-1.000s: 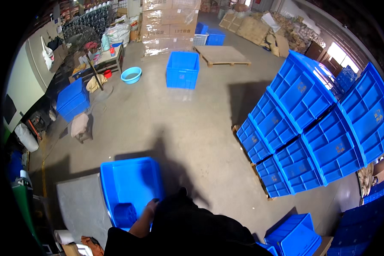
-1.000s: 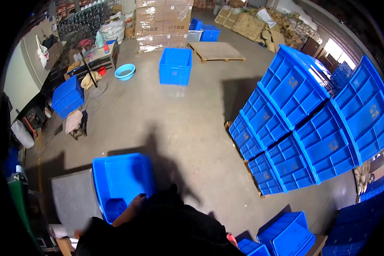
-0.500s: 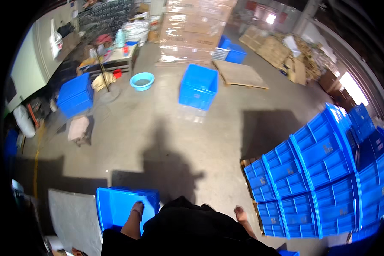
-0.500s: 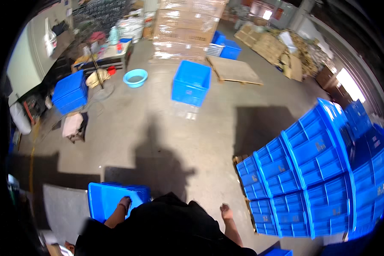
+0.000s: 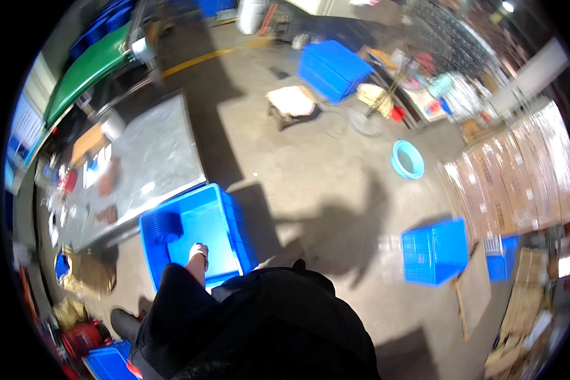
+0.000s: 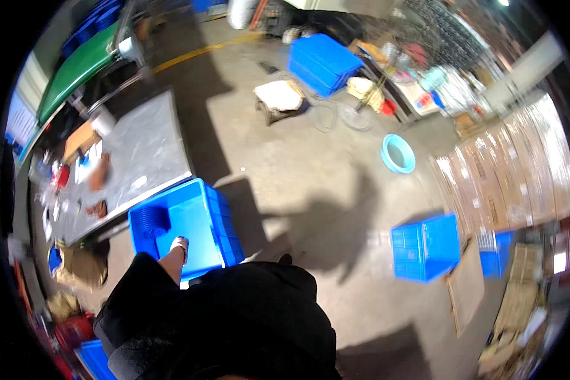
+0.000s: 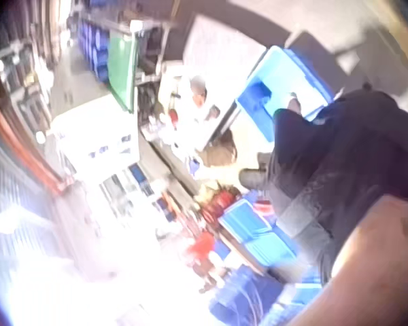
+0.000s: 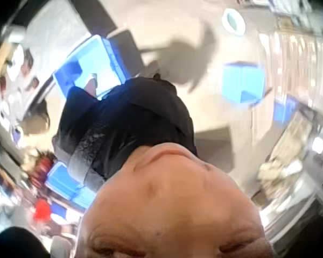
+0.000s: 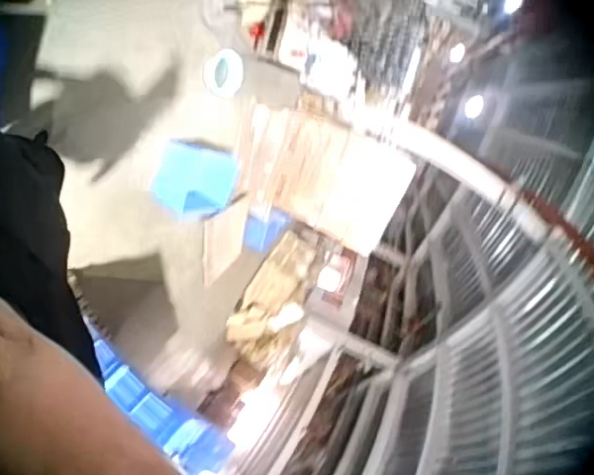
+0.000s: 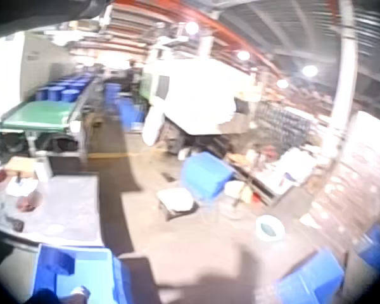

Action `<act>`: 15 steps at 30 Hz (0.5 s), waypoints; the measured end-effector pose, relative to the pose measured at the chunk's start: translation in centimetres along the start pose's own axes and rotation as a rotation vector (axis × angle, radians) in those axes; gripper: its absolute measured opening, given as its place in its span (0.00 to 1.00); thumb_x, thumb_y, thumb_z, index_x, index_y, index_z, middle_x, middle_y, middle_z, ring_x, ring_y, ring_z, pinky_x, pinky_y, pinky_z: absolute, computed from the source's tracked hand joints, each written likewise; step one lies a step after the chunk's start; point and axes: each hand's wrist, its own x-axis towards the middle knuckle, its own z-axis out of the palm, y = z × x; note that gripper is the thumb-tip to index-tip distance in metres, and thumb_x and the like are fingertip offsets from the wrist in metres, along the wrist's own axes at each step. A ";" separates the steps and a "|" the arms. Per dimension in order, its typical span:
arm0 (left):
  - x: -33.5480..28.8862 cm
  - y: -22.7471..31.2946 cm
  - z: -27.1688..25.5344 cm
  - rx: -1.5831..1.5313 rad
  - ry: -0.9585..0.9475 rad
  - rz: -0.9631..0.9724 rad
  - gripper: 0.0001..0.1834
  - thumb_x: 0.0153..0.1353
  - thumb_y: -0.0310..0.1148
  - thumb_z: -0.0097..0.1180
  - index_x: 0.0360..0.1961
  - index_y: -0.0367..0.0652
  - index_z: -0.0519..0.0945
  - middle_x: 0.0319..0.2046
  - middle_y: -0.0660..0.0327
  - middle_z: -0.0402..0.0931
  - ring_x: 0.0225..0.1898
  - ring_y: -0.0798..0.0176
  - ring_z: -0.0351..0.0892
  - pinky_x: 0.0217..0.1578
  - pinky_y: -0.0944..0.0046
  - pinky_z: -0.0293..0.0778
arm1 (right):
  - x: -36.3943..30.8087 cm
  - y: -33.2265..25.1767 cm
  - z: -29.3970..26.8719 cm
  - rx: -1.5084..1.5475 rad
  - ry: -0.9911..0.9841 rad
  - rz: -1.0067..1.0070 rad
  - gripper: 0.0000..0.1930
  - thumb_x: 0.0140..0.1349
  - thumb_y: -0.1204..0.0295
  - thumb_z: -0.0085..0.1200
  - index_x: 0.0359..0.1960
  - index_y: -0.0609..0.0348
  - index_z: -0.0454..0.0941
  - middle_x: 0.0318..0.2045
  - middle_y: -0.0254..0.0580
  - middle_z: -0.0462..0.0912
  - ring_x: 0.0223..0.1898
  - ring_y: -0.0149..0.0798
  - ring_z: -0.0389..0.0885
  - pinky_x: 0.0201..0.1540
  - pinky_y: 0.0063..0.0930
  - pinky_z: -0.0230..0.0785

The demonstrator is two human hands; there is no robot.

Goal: The person picks up stacks of blue plastic spools from a green conveyor belt and places them into a blue plastic bin. The person handles the spools by hand, moving them in batches from the belt to the bin.

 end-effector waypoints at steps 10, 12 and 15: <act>-1.0 10.2 -1.7 -1.783 0.224 -0.290 0.23 0.56 0.42 0.48 0.53 0.47 0.72 0.49 0.52 0.74 0.51 0.51 0.72 0.50 0.59 0.67 | 24.0 -32.2 -14.1 -0.009 -0.063 -0.222 0.03 0.58 0.67 0.46 0.28 0.48 0.69 0.17 0.32 0.65 0.17 0.29 0.65 0.13 0.23 0.52; -1.2 11.5 -2.9 -1.781 0.122 -0.325 0.23 0.56 0.41 0.49 0.53 0.48 0.73 0.49 0.51 0.73 0.52 0.49 0.70 0.51 0.59 0.67 | 30.3 -42.4 -12.5 0.227 -0.213 -0.411 0.03 0.58 0.67 0.46 0.27 0.47 0.69 0.16 0.32 0.64 0.16 0.29 0.64 0.11 0.23 0.51; 0.1 9.6 -2.7 -0.976 -0.068 -0.093 0.22 0.44 0.32 0.59 0.45 0.44 0.78 0.46 0.55 0.76 0.49 0.53 0.74 0.46 0.58 0.71 | 25.7 -59.9 -1.0 0.229 -0.231 -0.515 0.16 0.59 0.63 0.50 0.49 0.47 0.70 0.36 0.30 0.74 0.32 0.26 0.70 0.30 0.20 0.61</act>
